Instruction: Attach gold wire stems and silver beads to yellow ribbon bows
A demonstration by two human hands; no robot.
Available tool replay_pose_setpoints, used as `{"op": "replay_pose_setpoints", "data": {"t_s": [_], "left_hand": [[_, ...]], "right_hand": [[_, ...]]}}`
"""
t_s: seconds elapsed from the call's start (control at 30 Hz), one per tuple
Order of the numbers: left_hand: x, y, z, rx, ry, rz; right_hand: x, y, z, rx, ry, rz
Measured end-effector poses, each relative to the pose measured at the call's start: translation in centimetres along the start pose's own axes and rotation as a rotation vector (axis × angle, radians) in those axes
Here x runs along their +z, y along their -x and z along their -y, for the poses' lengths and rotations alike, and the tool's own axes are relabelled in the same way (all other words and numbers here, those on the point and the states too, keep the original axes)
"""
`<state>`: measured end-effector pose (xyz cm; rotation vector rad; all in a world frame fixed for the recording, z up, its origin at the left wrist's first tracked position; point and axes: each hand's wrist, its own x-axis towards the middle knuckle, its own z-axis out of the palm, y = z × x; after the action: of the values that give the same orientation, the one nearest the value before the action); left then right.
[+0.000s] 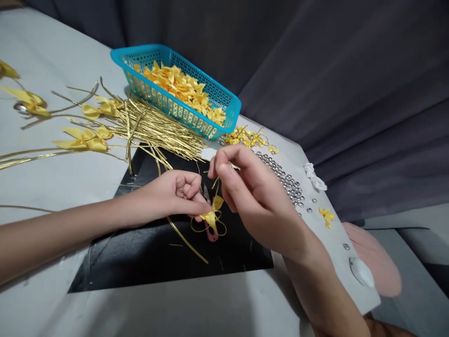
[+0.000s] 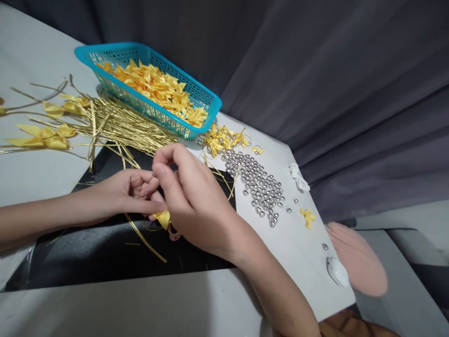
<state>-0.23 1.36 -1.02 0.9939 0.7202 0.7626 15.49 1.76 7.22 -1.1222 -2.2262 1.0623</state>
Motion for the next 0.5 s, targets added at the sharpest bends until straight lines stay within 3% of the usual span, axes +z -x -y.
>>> {"op": "replay_pose_setpoints", "data": {"t_s": [0.2, 0.37, 0.5], "left_hand": [[-0.1, 0.0, 0.2, 0.0, 0.015, 0.041], [0.1, 0.0, -0.2, -0.018, 0.032, 0.06], [0.0, 0.0, 0.0, -0.009, 0.024, 0.052]], "right_hand": [[-0.7, 0.4, 1.0, 0.055, -0.123, -0.078], [-1.8, 0.8, 2.0, -0.008, -0.11, -0.25], [-2.6, 1.1, 2.6, -0.053, -0.157, -0.313]]}}
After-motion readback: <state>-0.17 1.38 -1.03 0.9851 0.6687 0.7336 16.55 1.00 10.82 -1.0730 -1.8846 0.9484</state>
